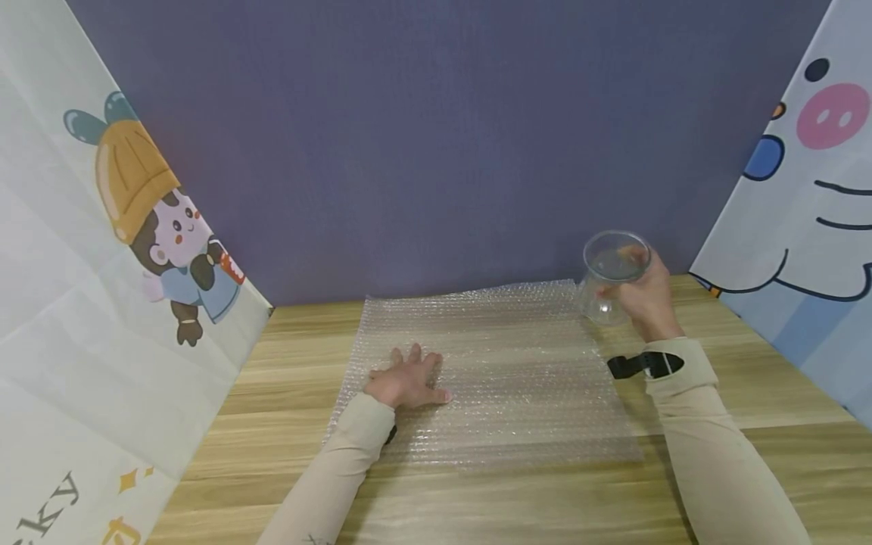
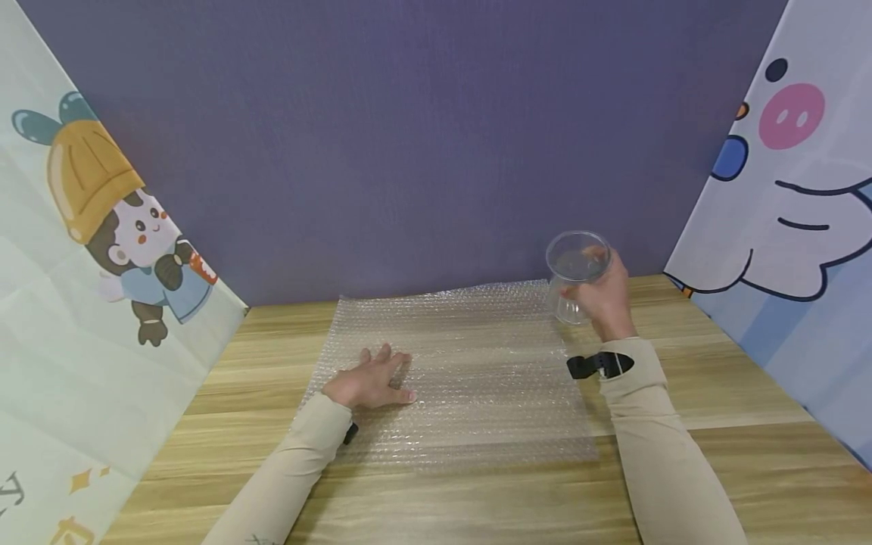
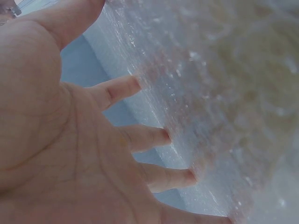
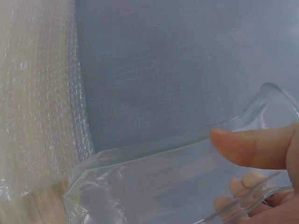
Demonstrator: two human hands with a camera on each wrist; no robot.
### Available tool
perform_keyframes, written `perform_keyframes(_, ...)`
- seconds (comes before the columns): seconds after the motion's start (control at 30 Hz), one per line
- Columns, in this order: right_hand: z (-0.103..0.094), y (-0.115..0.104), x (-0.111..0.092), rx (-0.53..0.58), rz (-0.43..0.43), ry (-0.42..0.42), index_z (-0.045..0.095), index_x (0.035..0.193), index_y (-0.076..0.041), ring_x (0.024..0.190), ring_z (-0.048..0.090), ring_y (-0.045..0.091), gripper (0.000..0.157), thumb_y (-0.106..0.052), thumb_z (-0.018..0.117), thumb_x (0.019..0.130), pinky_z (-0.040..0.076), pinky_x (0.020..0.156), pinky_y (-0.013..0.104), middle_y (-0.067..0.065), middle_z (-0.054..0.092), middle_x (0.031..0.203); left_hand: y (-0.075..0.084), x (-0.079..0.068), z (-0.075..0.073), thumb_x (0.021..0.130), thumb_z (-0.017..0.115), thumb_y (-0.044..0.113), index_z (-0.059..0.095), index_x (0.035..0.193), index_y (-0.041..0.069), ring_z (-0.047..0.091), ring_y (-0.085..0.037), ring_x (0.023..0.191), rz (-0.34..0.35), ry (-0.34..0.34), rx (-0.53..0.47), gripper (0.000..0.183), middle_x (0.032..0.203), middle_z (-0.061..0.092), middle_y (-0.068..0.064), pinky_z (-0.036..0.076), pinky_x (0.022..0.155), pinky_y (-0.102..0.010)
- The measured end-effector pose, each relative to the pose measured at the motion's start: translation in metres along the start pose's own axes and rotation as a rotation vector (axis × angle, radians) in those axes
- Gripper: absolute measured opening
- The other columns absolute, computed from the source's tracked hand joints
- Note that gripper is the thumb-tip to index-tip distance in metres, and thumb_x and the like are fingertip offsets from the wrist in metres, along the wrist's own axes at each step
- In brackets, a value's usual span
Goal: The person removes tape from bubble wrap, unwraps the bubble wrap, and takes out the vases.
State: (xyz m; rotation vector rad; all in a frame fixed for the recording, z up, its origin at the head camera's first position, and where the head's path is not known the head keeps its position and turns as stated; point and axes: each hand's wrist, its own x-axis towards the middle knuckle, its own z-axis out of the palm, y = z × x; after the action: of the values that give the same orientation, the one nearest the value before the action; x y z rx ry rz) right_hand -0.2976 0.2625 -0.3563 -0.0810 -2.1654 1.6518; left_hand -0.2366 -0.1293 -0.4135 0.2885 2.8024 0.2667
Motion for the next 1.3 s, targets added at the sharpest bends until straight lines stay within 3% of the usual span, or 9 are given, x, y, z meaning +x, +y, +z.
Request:
perform_keyframes(0.23,-0.005,0.006,0.003,-0.03,0.027,0.002,0.047,0.137,-0.005,0.134,0.048,0.031,0.077,0.02,0.074,0.069,0.052,0.092,0.023,0.001,0.053,0.131,0.0,0.001,0.001,0.088,0.066,0.067,0.03,0.161,0.031,0.007,-0.055,0.154,0.006,0.002,0.003,0.088,0.172,0.01,-0.017,0.017,0.102,-0.092)
perform_keyframes(0.37,-0.006,0.009,0.004,-0.041,0.036,0.006,0.045,0.139,-0.004,0.132,0.049,0.029,0.078,0.019,0.074,0.07,0.051,0.088,0.019,0.004,0.052,0.133,0.0,0.001,0.001,0.088,0.066,0.067,0.03,0.161,0.031,0.007,-0.055,0.154,0.005,0.001,0.003,0.089,0.172,0.009,-0.017,0.016,0.102,-0.092)
perform_keyframes(0.57,-0.007,0.013,0.006,-0.03,0.062,0.035,0.048,0.134,-0.008,0.129,0.048,0.024,0.076,0.019,0.075,0.069,0.049,0.087,0.017,-0.003,0.052,0.128,0.0,0.0,0.001,0.088,0.066,0.067,0.03,0.161,0.031,0.007,-0.055,0.155,0.003,-0.001,0.001,0.089,0.173,0.009,-0.016,0.016,0.103,-0.091)
perform_keyframes(0.77,-0.007,0.019,0.008,-0.006,0.06,0.038,0.045,0.138,-0.004,0.128,0.047,0.022,0.078,0.021,0.073,0.069,0.053,0.079,0.013,-0.013,0.049,0.121,0.0,0.0,0.0,0.088,0.066,0.067,0.03,0.161,0.031,0.007,-0.055,0.155,0.008,0.002,0.004,0.089,0.172,0.01,-0.016,0.016,0.102,-0.091)
perform_keyframes(1.03,-0.009,0.024,0.008,0.024,0.075,0.026,0.046,0.134,-0.007,0.137,0.043,0.03,0.076,0.023,0.071,0.069,0.059,0.072,0.016,-0.005,0.048,0.13,0.0,0.0,0.0,0.088,0.066,0.067,0.031,0.161,0.03,0.006,-0.055,0.155,0.009,0.004,0.005,0.089,0.172,0.01,-0.017,0.017,0.102,-0.092)
perform_keyframes(1.3,-0.009,0.03,0.011,0.1,0.08,0.024,0.049,0.122,-0.013,0.139,0.041,0.031,0.068,0.026,0.066,0.069,0.062,0.069,0.022,-0.01,0.045,0.127,0.0,0.001,0.0,0.088,0.067,0.066,0.031,0.161,0.03,0.006,-0.055,0.155,0.008,0.001,0.001,0.088,0.172,0.01,-0.017,0.017,0.102,-0.092)
